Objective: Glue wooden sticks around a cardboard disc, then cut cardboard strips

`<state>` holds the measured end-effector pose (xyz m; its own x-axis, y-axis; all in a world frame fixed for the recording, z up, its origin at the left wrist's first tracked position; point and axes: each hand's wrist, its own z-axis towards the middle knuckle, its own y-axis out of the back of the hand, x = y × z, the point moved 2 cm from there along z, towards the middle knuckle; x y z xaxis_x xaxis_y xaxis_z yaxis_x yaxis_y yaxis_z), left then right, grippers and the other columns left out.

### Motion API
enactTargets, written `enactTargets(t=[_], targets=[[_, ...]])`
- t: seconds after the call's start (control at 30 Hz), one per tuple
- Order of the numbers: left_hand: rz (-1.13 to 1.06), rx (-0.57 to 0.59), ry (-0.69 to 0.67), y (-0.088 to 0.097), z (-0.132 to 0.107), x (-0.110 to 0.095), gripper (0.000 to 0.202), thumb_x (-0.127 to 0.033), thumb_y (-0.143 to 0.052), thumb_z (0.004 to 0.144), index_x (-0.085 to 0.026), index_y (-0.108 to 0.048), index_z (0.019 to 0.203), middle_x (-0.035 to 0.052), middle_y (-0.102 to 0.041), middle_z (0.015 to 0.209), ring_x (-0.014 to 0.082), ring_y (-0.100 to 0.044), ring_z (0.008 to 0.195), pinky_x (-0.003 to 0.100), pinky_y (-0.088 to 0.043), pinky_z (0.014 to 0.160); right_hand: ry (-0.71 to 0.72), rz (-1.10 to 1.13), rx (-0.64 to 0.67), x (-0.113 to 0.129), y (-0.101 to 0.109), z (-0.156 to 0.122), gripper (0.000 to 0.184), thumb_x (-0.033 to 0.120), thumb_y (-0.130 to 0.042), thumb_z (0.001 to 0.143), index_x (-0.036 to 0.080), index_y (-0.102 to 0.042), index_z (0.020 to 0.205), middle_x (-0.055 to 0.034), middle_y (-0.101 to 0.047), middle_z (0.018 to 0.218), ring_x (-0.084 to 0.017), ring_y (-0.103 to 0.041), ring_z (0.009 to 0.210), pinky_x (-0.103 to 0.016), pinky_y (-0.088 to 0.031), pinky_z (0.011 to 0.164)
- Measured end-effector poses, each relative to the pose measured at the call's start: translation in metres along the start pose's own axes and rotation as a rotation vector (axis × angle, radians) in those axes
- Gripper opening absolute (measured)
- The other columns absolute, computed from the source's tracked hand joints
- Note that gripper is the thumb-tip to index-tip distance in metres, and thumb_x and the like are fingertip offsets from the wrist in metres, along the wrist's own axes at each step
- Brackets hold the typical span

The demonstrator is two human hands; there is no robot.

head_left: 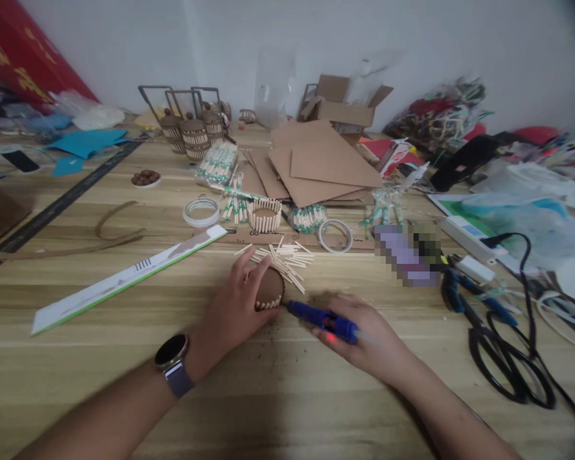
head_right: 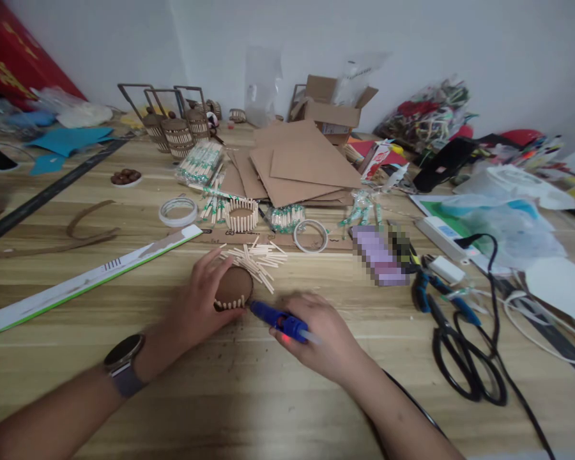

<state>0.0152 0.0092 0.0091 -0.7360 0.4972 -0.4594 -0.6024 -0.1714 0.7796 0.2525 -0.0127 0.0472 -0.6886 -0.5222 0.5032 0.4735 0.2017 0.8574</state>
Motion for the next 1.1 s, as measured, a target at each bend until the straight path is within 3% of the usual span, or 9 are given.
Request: enactTargets(t=[0.4, 1.1], targets=[[-0.008, -0.011, 0.007, 0.0001, -0.0005, -0.0006, 0.091, -0.032, -0.082, 0.077, -0.030, -0.030, 0.151, 0.0164, -0.031, 0.156, 0.0391, -0.043, 0.139, 0.056, -0.048, 0.107, 0.025, -0.028, -0.023, 0.0034, 0.0000, -0.0004, 0.016, 0.036, -0.061, 0.092, 0.022, -0.064, 0.097, -0.0083, -0.074, 0.099, -0.024, -0.068, 0.090, -0.036, -0.050, 0.077], [0.016, -0.025, -0.005, -0.0009, -0.0010, -0.0027, 0.090, -0.042, -0.081, 0.078, -0.029, -0.029, 0.150, 0.0185, -0.032, 0.154, 0.0405, -0.042, 0.139, 0.058, -0.048, 0.106, 0.014, -0.119, -0.021, 0.0060, -0.0014, -0.0024, 0.013, 0.034, -0.064, 0.089, 0.022, -0.061, 0.086, -0.0081, -0.072, 0.088, -0.026, -0.065, 0.084, -0.037, -0.046, 0.074]])
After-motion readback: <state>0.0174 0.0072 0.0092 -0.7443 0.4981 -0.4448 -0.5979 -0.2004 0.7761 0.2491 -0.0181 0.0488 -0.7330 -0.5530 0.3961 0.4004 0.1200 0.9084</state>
